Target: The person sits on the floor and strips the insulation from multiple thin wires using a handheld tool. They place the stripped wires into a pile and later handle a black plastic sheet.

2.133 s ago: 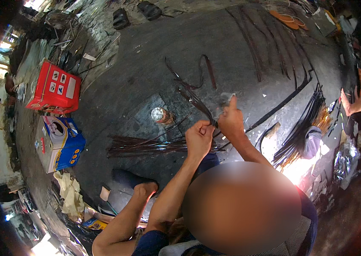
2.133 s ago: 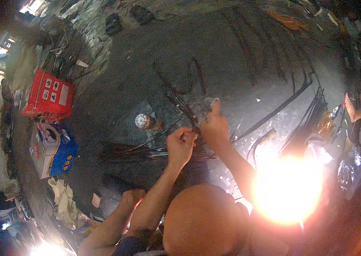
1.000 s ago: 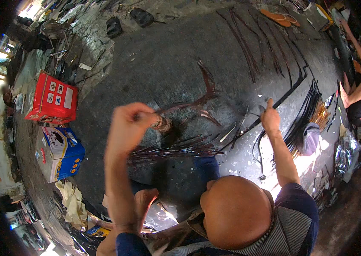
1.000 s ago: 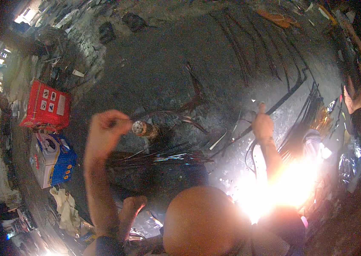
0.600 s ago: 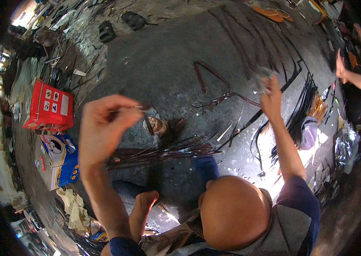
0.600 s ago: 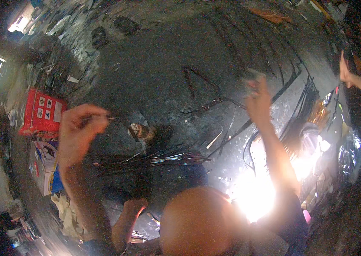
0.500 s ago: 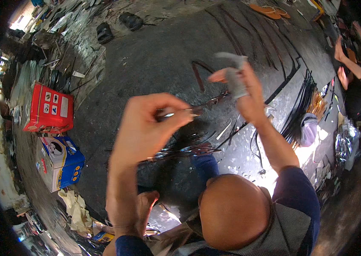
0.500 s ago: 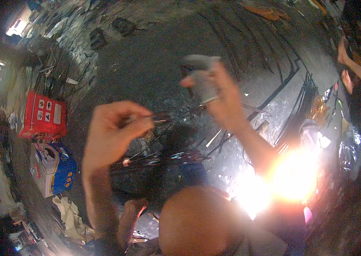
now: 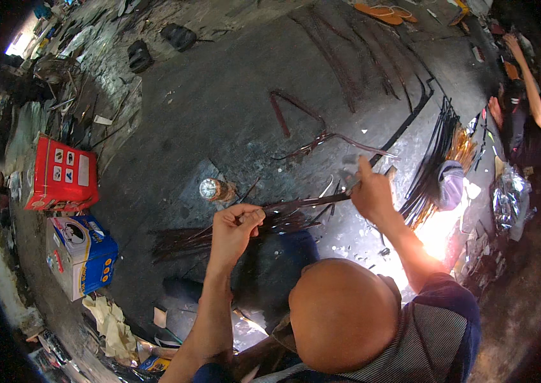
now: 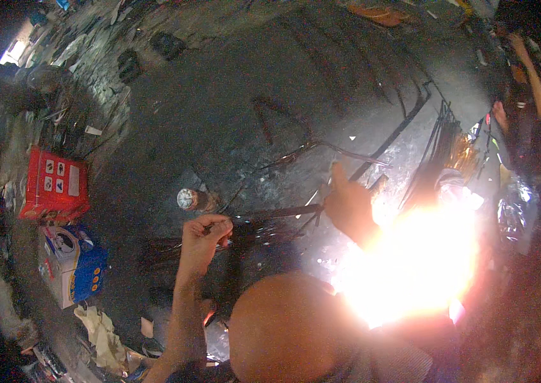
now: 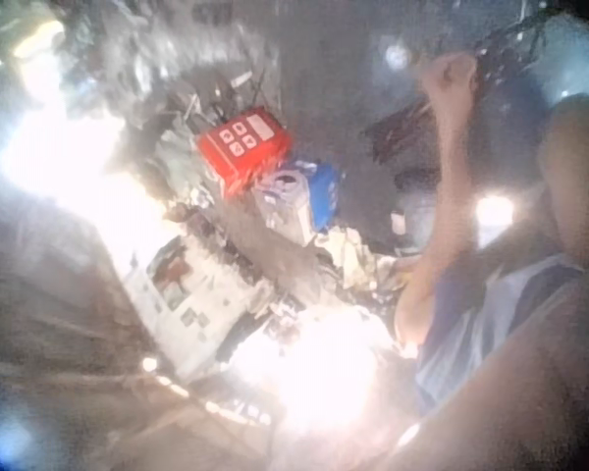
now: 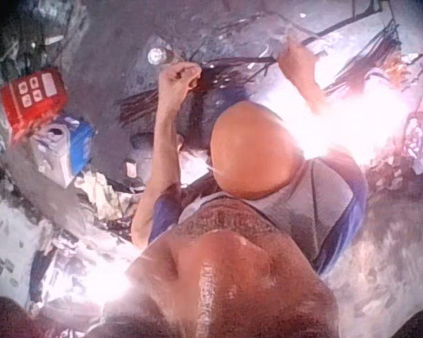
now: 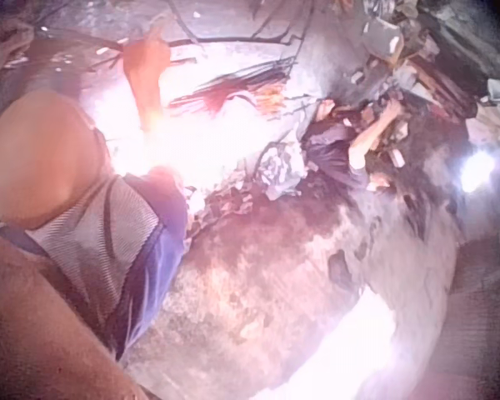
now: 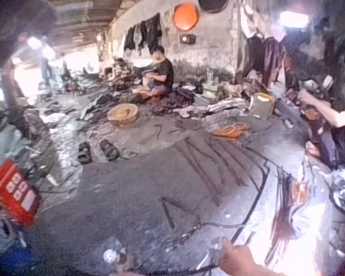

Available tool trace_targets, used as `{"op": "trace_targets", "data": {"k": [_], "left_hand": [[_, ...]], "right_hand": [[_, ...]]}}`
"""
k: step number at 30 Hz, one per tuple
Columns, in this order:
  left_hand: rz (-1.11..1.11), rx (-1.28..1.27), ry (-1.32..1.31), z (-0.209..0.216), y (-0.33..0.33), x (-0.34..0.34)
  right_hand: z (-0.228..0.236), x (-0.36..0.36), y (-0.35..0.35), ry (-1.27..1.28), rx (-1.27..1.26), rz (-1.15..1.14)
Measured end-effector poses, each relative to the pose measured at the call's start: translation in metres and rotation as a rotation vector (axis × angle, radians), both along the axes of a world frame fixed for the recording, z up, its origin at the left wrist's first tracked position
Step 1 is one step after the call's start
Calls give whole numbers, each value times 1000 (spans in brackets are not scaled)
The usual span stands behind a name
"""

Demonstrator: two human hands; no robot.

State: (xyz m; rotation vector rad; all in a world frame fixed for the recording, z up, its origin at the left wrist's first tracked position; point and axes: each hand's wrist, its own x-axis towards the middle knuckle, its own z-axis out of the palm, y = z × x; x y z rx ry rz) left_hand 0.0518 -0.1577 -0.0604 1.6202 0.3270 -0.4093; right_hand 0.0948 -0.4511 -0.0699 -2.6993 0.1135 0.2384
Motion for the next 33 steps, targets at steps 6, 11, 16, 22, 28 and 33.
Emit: {"op": "trace_targets", "data": {"k": [6, 11, 16, 22, 28, 33], "left_hand": [[16, 189, -218, -12, -23, -3], [425, 1, -208, 1, -19, 0], [610, -65, -158, -5, -1, -3], [695, -260, -110, -12, 1, -2], [735, -577, -122, -8, -8, -4], [845, -684, -130, -21, -5, -7]], "right_hand": [[-48, -11, 41, -88, 576, 567], [-22, 14, 116, 37, 875, 623], [-15, 21, 135, -199, 890, 686], [-10, 17, 136, -250, 822, 727], [-12, 20, 140, -324, 706, 660], [-3, 21, 153, -388, 700, 719]]}}
